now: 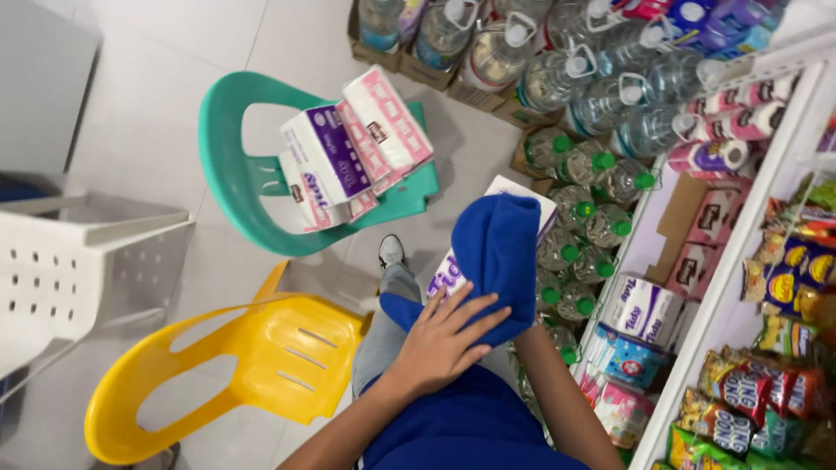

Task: The person picks up packages of tissue paper from a store shelf and wipes them with a blue cloth. They handle the packages one by one, cleaning the exterior before placing them on a green plastic chair.

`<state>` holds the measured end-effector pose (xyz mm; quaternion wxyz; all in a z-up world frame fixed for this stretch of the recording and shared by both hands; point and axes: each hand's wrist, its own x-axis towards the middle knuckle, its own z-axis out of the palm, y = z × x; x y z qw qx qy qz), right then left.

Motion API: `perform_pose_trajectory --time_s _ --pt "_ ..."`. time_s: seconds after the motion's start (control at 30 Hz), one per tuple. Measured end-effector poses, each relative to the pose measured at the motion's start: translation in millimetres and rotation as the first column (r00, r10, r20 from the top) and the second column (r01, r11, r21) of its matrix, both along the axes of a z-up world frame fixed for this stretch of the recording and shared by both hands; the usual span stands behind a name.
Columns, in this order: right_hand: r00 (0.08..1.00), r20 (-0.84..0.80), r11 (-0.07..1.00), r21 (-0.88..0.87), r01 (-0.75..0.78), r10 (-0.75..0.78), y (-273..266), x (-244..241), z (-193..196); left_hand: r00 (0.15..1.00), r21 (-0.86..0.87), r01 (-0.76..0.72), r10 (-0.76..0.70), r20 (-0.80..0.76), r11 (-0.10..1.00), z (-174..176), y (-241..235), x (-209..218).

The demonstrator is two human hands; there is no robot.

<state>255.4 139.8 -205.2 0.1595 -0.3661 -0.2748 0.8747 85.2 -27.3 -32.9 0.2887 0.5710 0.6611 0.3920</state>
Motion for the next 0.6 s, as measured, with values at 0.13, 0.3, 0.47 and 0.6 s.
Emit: perform_pose_trajectory --time_s 0.13,0.3,0.47,0.6 --pt "0.992 0.124 0.998 -0.059 -0.014 0.022 -9 39 -20 0.987 0.047 0.000 0.008 -0.160 0.999 19 21 -10" --pt "0.996 -0.064 0.998 -0.003 -0.067 0.067 -10 116 -100 0.942 0.115 -0.332 0.335 -0.017 0.936 60 66 -37" --pt "0.961 -0.008 0.943 0.190 0.274 -0.278 10 51 20 0.971 0.077 -0.241 0.241 0.007 0.968 45 34 2" --pt "0.992 -0.015 0.991 0.033 0.126 -0.126 11 72 39 0.988 0.017 -0.153 0.153 -0.003 0.988 26 20 11"
